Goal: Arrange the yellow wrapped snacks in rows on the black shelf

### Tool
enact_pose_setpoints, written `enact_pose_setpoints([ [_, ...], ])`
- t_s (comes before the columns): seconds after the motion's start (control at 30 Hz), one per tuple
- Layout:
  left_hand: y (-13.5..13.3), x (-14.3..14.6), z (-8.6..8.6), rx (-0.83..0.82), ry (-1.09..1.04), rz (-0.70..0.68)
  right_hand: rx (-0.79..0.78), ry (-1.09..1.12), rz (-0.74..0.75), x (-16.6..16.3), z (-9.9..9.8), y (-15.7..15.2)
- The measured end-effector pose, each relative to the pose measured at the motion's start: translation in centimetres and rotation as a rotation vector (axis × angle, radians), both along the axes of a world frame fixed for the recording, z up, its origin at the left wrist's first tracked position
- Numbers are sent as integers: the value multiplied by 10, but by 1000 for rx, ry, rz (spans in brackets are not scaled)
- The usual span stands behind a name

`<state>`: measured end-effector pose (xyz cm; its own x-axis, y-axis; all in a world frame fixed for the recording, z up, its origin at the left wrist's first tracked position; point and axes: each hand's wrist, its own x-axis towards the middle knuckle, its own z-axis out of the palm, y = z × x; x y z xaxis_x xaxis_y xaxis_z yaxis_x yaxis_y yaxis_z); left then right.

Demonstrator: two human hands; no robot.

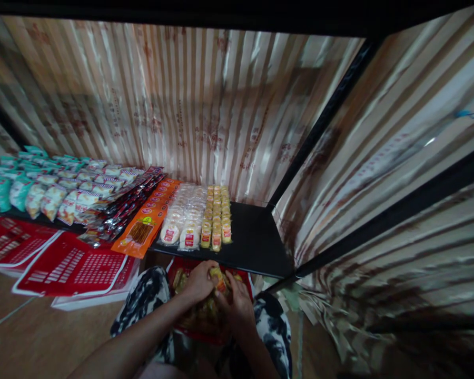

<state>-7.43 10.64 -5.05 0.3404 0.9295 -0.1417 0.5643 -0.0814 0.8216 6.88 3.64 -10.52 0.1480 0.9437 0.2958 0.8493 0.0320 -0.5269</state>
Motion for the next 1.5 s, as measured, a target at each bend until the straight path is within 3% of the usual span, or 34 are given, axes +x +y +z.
enact_pose_setpoints([
  [0.23, 17, 22, 9, 68, -69, -36, 123, -21, -70, 5, 3, 20],
  [0.33, 24, 27, 9, 109, -159, 8, 134, 76, -103, 8, 14, 31],
  [0.43, 29, 29, 2, 272, -180, 72, 97, 223, -173, 10, 26, 46],
  [0.63, 34, 21, -17, 709, 114, 34, 66, 402, -256, 15, 32, 81],
  [0.8, 41, 17, -33, 842, 268, -23, 70, 318, -307, 18, 27, 104],
  [1.07, 47, 17, -54, 838, 364, -156, 71, 299, -286, 16, 17, 121],
  [1.5, 53, 12, -49, 764, 340, -184, 73, 457, -280, 14, 10, 126],
])
